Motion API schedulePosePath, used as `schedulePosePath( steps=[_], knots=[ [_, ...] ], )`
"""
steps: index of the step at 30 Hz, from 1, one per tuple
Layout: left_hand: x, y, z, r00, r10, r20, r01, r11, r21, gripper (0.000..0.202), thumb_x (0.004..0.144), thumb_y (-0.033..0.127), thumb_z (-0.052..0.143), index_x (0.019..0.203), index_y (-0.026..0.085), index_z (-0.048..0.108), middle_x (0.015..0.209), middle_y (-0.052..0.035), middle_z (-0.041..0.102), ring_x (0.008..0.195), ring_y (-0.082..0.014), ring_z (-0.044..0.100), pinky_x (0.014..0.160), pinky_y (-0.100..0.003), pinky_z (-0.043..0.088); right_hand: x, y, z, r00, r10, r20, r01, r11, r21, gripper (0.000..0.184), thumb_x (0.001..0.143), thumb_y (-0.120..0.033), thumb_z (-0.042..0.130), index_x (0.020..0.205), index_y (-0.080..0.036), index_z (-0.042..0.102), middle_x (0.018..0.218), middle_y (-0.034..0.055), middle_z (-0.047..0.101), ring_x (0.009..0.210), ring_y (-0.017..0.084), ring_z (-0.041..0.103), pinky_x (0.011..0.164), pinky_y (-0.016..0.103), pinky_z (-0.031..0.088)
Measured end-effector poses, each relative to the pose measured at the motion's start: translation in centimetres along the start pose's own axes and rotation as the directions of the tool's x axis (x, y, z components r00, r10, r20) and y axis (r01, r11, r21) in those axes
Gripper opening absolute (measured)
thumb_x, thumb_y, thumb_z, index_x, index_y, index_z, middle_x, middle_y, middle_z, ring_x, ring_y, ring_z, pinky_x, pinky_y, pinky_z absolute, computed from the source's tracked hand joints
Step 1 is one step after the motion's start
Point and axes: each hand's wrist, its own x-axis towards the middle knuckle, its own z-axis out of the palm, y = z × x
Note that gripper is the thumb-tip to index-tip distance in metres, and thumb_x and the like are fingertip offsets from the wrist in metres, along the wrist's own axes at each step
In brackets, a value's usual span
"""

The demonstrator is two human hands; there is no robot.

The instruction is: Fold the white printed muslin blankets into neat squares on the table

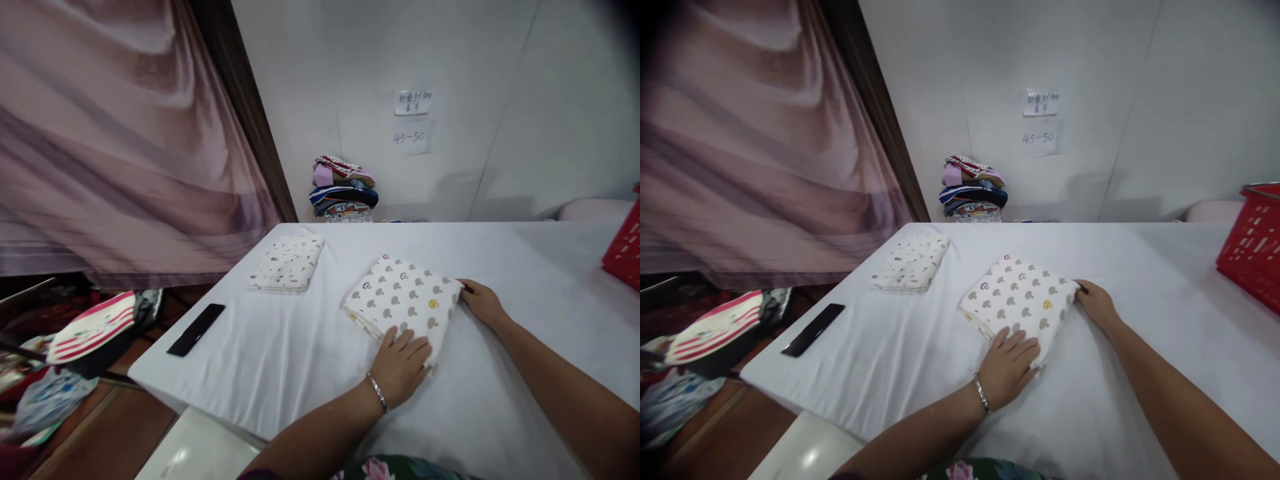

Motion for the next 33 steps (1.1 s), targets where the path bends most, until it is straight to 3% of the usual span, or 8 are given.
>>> schedulePosePath(
  steps=[6, 9, 12, 16, 20, 24, 26, 33],
  knots=[
    [-0.8, -0.6, -1.0, 1.0, 0.019, 0.009, -0.019, 0.998, -0.058, 0.037, 0.091, 0.036, 0.037, 0.125, 0.023, 0.044, 0.13, -0.0014, 0.05, 0.125, -0.0153, 0.037, 0.109, -0.038, 0.016, -1.7, -0.6, 0.1, 0.988, 0.03, -0.151, -0.033, 0.999, -0.018, 0.046, 0.071, -0.04, 0.048, 0.109, -0.017, 0.061, 0.105, 0.0094, 0.064, 0.095, 0.027, 0.058, 0.082, 0.04, 0.045],
    [-1.5, -1.5, -1.5, 0.999, -0.042, -0.009, 0.041, 0.997, -0.066, 0.035, 0.089, 0.035, 0.042, 0.121, 0.023, 0.046, 0.131, -0.0015, 0.05, 0.126, -0.0162, 0.035, 0.11, -0.04, 0.014, -5.3, -3.3, 0.2, 0.938, -0.223, -0.266, 0.199, 0.973, -0.112, 0.041, 0.08, -0.04, 0.045, 0.114, -0.021, 0.058, 0.118, 0.0081, 0.057, 0.112, 0.027, 0.05, 0.09, 0.043, 0.043],
    [-2.0, -2.7, -2.0, 0.995, -0.1, -0.017, 0.098, 0.991, -0.093, 0.037, 0.084, 0.033, 0.05, 0.12, 0.025, 0.049, 0.131, -0.0016, 0.05, 0.127, -0.0187, 0.034, 0.11, -0.043, 0.013, -10.1, -6.7, 0.8, 0.786, -0.61, -0.098, 0.599, 0.791, -0.12, 0.037, 0.083, -0.032, 0.047, 0.119, -0.024, 0.054, 0.12, 0.006, 0.057, 0.114, 0.024, 0.05, 0.099, 0.043, 0.036],
    [-2.5, -4.7, -2.4, 0.972, -0.227, -0.058, 0.219, 0.967, -0.129, 0.044, 0.075, 0.013, 0.051, 0.116, 0.026, 0.053, 0.128, -0.0009, 0.052, 0.127, -0.0207, 0.033, 0.109, -0.046, 0.015, -14.5, -9.4, 2.1, 0.627, -0.746, 0.227, 0.778, 0.616, -0.124, 0.046, 0.085, -0.026, 0.05, 0.13, -0.026, 0.042, 0.125, 0.005, 0.054, 0.118, 0.023, 0.046, 0.106, 0.049, 0.023],
    [-2.8, -7.3, -2.5, 0.877, -0.431, -0.214, 0.405, 0.901, -0.155, 0.046, 0.071, 0.005, 0.047, 0.112, 0.02, 0.057, 0.128, -0.0056, 0.051, 0.126, -0.0206, 0.035, 0.106, -0.042, 0.027, -15.4, -9.4, 3.0, 0.597, -0.748, 0.288, 0.801, 0.574, -0.169, 0.046, 0.084, -0.026, 0.05, 0.129, -0.023, 0.041, 0.125, 0.0067, 0.054, 0.118, 0.022, 0.045, 0.106, 0.049, 0.022],
    [-3.1, -9.1, -2.8, 0.702, -0.638, -0.317, 0.579, 0.77, -0.267, 0.038, 0.074, 0.009, 0.048, 0.111, 0.015, 0.058, 0.128, -0.0103, 0.049, 0.121, -0.0207, 0.04, 0.105, -0.039, 0.032, -15.3, -9.2, 3.2, 0.594, -0.756, 0.277, 0.805, 0.559, -0.2, 0.046, 0.085, -0.024, 0.05, 0.13, -0.02, 0.04, 0.124, 0.0089, 0.053, 0.118, 0.022, 0.045, 0.105, 0.049, 0.025],
    [-3.0, -9.5, -3.0, 0.631, -0.716, -0.299, 0.628, 0.698, -0.344, 0.036, 0.076, 0.013, 0.051, 0.111, 0.017, 0.058, 0.127, -0.0088, 0.05, 0.12, -0.0203, 0.042, 0.102, -0.037, 0.036, -15.5, -9.3, 3.3, 0.589, -0.763, 0.266, 0.808, 0.552, -0.208, 0.047, 0.085, -0.024, 0.05, 0.131, -0.019, 0.038, 0.123, 0.0103, 0.053, 0.116, 0.023, 0.046, 0.104, 0.049, 0.028],
    [-1.7, -10.4, -3.3, 0.524, -0.843, -0.119, 0.732, 0.518, -0.442, 0.035, 0.079, 0.034, 0.055, 0.109, 0.016, 0.059, 0.103, -0.0072, 0.062, 0.084, -0.0168, 0.058, 0.082, -0.031, 0.045, -15.9, -9.7, 4.0, 0.598, -0.78, 0.184, 0.8, 0.568, -0.194, 0.043, 0.085, -0.022, 0.049, 0.127, -0.016, 0.042, 0.117, 0.0136, 0.053, 0.109, 0.025, 0.048, 0.094, 0.047, 0.039]
  ],
)
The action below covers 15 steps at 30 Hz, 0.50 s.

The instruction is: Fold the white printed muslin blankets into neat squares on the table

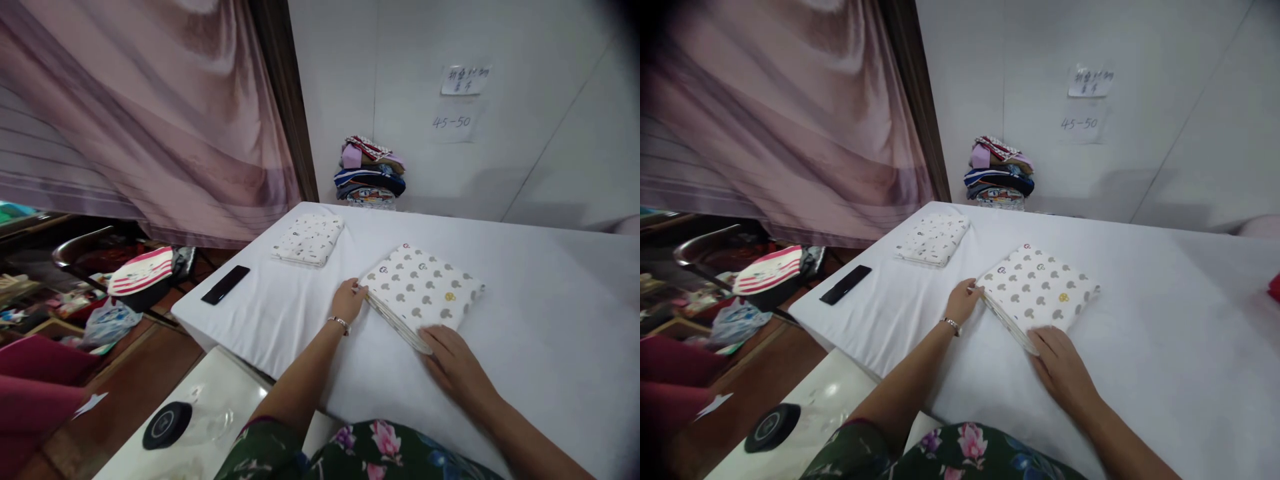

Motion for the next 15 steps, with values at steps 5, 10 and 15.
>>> schedulePosePath(
  steps=[5, 10, 15],
  knots=[
    [1.1, 0.2, 0.3, 0.996, -0.084, 0.042, 0.081, 0.994, 0.075, 0.022, 0.077, 0.027, 0.055, 0.094, 0.018, 0.065, 0.101, -0.0061, 0.064, 0.092, -0.0186, 0.057, 0.083, -0.029, 0.042, 0.3, -0.4, 0.2, 0.999, 0.026, -0.028, -0.025, 1.0, 0.014, 0.034, 0.085, -0.019, 0.048, 0.119, -0.017, 0.05, 0.107, 0.0116, 0.057, 0.098, 0.023, 0.053, 0.084, 0.042, 0.046],
    [2.0, 0.3, -0.2, 0.982, -0.148, 0.119, 0.148, 0.989, 0.012, 0.031, 0.073, 0.023, 0.055, 0.103, 0.018, 0.062, 0.11, -0.0061, 0.063, 0.096, -0.0175, 0.058, 0.084, -0.025, 0.042, 0.1, -0.6, -0.3, 0.999, 0.031, -0.036, -0.03, 0.999, 0.035, 0.037, 0.084, -0.022, 0.049, 0.121, -0.019, 0.049, 0.111, 0.0104, 0.057, 0.102, 0.024, 0.053, 0.087, 0.043, 0.045],
    [3.1, 0.9, -0.2, 0.983, -0.117, 0.141, 0.12, 0.993, -0.008, 0.036, 0.079, 0.038, 0.051, 0.106, 0.018, 0.061, 0.11, -0.0074, 0.063, 0.098, -0.0192, 0.058, 0.085, -0.026, 0.041, -0.8, 0.0, -1.8, 0.896, 0.432, -0.103, -0.412, 0.894, 0.175, 0.037, 0.083, -0.036, 0.051, 0.119, -0.025, 0.051, 0.124, 0.0088, 0.051, 0.111, 0.026, 0.05, 0.084, 0.04, 0.051]
  ],
)
